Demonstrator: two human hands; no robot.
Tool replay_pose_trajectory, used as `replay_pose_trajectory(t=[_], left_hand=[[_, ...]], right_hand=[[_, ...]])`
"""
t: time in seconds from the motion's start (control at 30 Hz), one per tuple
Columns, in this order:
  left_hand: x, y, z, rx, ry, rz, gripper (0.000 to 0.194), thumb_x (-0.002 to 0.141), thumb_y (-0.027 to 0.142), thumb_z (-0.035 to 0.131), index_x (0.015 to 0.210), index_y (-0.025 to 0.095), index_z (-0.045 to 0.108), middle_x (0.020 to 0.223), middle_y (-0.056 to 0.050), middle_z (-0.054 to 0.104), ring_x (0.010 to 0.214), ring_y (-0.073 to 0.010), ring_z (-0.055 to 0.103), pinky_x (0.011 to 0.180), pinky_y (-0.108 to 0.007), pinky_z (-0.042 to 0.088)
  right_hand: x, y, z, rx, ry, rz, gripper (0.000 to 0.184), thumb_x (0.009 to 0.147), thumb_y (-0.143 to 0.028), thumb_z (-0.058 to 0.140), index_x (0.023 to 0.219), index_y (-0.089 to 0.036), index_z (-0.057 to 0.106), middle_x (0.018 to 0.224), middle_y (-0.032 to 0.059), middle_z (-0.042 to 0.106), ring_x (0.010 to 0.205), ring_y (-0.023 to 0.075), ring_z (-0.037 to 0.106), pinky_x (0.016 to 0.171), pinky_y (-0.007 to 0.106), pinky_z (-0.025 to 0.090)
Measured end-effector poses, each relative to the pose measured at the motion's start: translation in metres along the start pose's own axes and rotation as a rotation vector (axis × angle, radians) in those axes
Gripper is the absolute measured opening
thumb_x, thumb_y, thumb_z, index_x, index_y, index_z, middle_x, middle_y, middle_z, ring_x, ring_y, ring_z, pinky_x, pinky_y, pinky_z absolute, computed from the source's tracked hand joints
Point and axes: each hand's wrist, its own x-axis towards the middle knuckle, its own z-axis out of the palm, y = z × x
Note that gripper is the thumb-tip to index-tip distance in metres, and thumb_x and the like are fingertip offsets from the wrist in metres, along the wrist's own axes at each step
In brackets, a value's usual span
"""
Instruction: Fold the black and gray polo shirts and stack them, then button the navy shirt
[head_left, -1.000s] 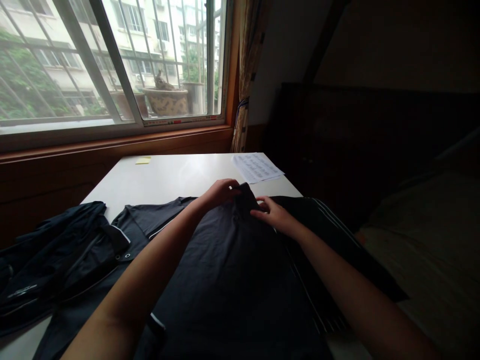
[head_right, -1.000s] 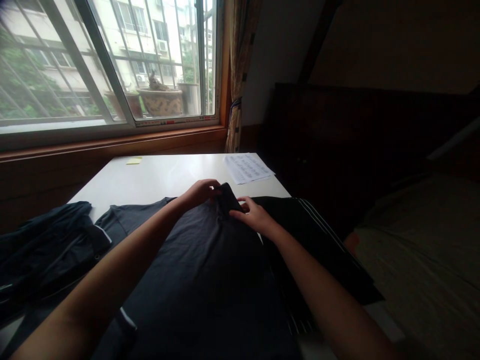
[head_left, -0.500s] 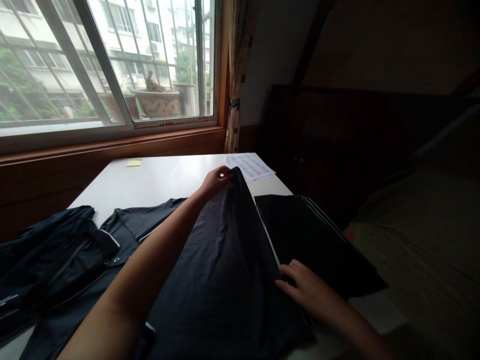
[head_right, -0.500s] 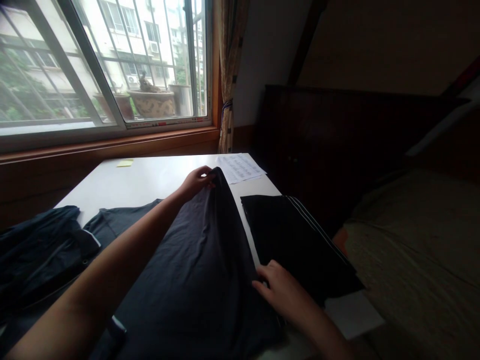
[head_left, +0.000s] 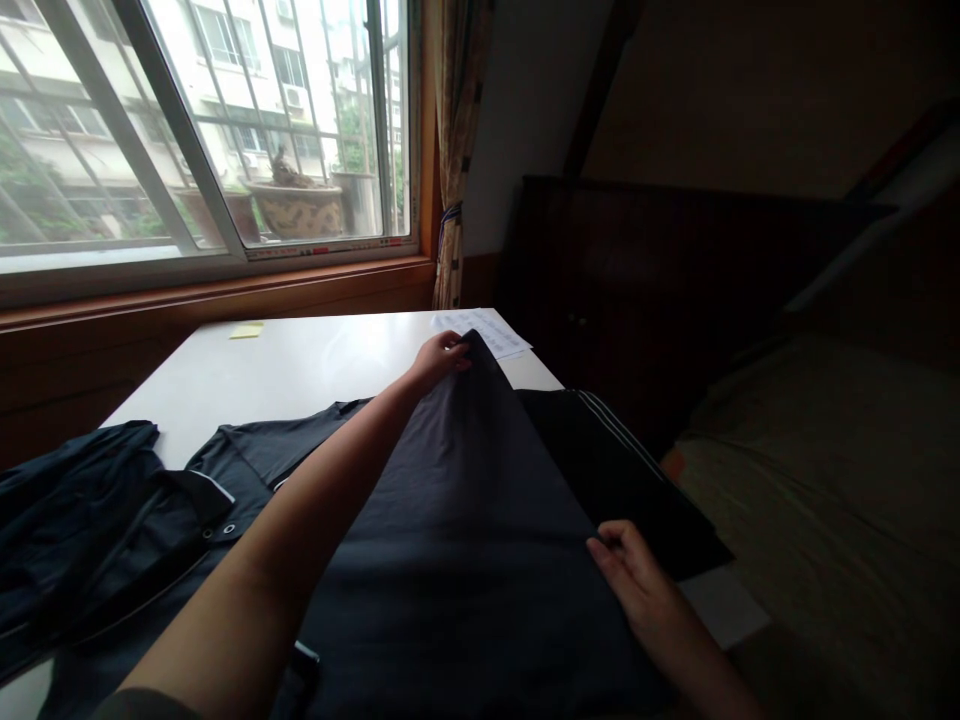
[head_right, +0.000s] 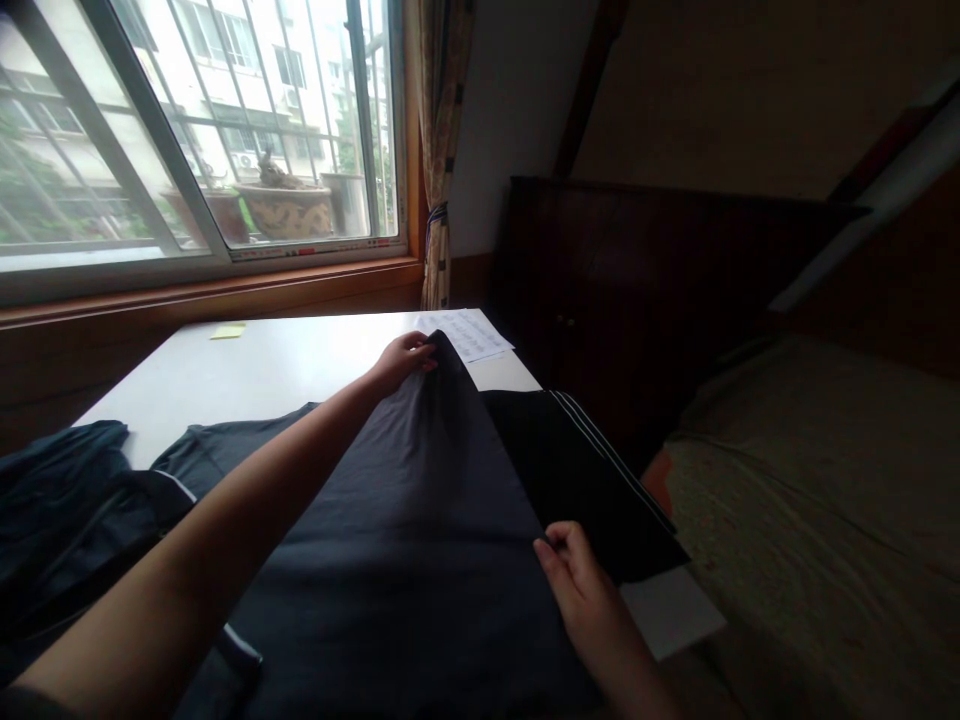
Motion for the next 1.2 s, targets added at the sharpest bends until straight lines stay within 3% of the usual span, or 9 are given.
replay_pose_trajectory(t=[0.2,0.4,0.57,0.73,0.9,1.03,1.2], left_hand=[[0.024,-0.008,0.027,0.056,-0.025,-0.05,0.02,0.084,0.029,0.076,0.088,0.017,0.06,0.075,-0.001,0.066,0.063,-0.0125,0.07,0.066,-0.025,0.056],[0.044,-0.024,0.066,0.148,-0.078,-0.085,0.009,0.089,0.021,0.07,0.089,0.015,0.063,0.07,0.001,0.066,0.066,-0.0133,0.071,0.067,-0.024,0.056],[0.054,-0.042,0.089,0.22,-0.095,-0.101,0.006,0.091,0.019,0.067,0.094,0.014,0.064,0.079,-0.002,0.07,0.074,-0.0145,0.073,0.073,-0.025,0.056],[0.052,-0.058,0.098,0.291,-0.12,-0.12,0.017,0.097,0.027,0.061,0.105,0.013,0.065,0.097,-0.008,0.072,0.084,-0.0166,0.072,0.079,-0.031,0.057],[0.049,-0.07,0.105,0.369,-0.18,-0.124,0.036,0.096,0.036,0.062,0.126,0.017,0.059,0.125,-0.01,0.062,0.105,-0.023,0.065,0.088,-0.044,0.057],[0.043,-0.073,0.111,0.432,-0.205,-0.074,0.032,0.096,0.034,0.062,0.122,0.015,0.062,0.122,-0.011,0.065,0.106,-0.0237,0.065,0.091,-0.045,0.055],[0.027,-0.068,0.114,0.483,-0.24,0.069,0.026,0.094,0.022,0.058,0.117,0.016,0.069,0.125,-0.011,0.069,0.118,-0.0247,0.062,0.107,-0.04,0.045]], right_hand=[[-0.002,0.013,-0.015,-0.098,0.054,0.019,0.035,0.086,-0.063,0.046,0.098,-0.031,0.056,0.075,0.0031,0.065,0.07,0.0247,0.064,0.063,0.034,0.048],[-0.002,0.033,-0.025,-0.124,0.145,0.036,0.042,0.085,-0.059,0.052,0.111,-0.028,0.063,0.072,-0.0006,0.061,0.063,0.02,0.063,0.06,0.03,0.048],[-0.004,0.039,-0.031,-0.138,0.163,0.046,0.045,0.087,-0.058,0.052,0.117,-0.027,0.062,0.076,-0.0015,0.061,0.064,0.0174,0.065,0.06,0.026,0.048],[-0.007,0.046,-0.033,-0.145,0.121,0.048,0.049,0.088,-0.057,0.05,0.127,-0.027,0.058,0.082,-0.0005,0.062,0.066,0.0174,0.067,0.062,0.026,0.051],[-0.012,0.054,-0.031,-0.162,0.093,0.043,0.051,0.091,-0.055,0.049,0.134,-0.028,0.054,0.087,0.0008,0.064,0.074,0.0183,0.069,0.069,0.027,0.053],[-0.015,0.061,-0.03,-0.192,0.113,0.022,0.052,0.091,-0.053,0.049,0.136,-0.028,0.053,0.088,0.0016,0.065,0.074,0.0185,0.069,0.069,0.027,0.052],[-0.017,0.067,-0.029,-0.231,0.105,0.004,0.055,0.087,-0.049,0.05,0.137,-0.026,0.053,0.086,0.0018,0.066,0.069,0.0182,0.068,0.065,0.027,0.051]])
